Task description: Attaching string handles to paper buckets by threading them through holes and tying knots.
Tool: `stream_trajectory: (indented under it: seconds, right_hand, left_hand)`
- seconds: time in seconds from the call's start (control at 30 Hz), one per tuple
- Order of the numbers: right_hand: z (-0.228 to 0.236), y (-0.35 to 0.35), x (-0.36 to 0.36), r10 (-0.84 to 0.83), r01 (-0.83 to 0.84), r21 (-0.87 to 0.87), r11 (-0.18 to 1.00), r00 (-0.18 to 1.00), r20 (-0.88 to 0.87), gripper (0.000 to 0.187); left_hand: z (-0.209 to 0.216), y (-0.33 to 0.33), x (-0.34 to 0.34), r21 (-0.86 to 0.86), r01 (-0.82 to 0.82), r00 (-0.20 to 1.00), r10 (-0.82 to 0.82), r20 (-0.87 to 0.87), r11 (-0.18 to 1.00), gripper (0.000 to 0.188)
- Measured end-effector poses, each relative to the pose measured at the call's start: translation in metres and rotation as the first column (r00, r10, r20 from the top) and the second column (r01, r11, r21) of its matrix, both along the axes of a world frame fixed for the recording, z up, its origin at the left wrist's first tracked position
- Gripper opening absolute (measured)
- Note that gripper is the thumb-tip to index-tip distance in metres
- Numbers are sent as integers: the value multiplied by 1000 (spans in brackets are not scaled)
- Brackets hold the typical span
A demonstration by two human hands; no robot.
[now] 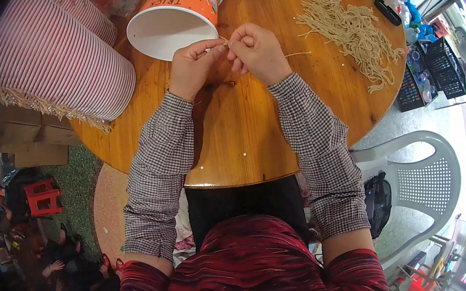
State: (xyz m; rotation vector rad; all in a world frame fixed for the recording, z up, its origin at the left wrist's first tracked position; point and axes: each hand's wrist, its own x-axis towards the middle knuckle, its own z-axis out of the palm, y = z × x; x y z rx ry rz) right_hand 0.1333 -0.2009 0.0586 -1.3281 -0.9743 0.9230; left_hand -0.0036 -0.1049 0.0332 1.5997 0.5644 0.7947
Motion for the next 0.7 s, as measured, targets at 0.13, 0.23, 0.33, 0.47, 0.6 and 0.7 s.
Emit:
stream_trajectory:
  seconds: [0.13, 0.23, 0.33, 0.47, 0.6, 0.7]
  right_hand:
    - [0, 0, 1, -25, 25, -3, 1000, 1000, 3, 9]
    - [1, -1, 0, -41, 41, -12, 999, 999, 9, 9]
    - [1, -1, -3, -78, 78, -20, 997, 997, 30, 8]
    - [-2, -1, -9, -152, 152, 6, 988, 984, 94, 9]
    - [-5, 2, -4, -196, 197, 5, 980, 969, 149, 10]
    - [-8, 4, 9, -108, 107, -13, 994, 991, -81, 16]
  left_hand:
    - [0, -2, 0, 144, -41, 999, 40, 12, 989, 20]
    - [-2, -1, 1, 159, -51, 999, 51, 5, 986, 19]
    - [-2, -2, 1, 171, -62, 998, 65, -11, 983, 19]
    - [-5, 0, 2, 174, -30, 997, 41, -63, 984, 17]
    - [-9, -1, 5, 254, -73, 995, 87, -42, 964, 16]
    - [-9, 4, 6, 219, -63, 998, 60, 23, 974, 15]
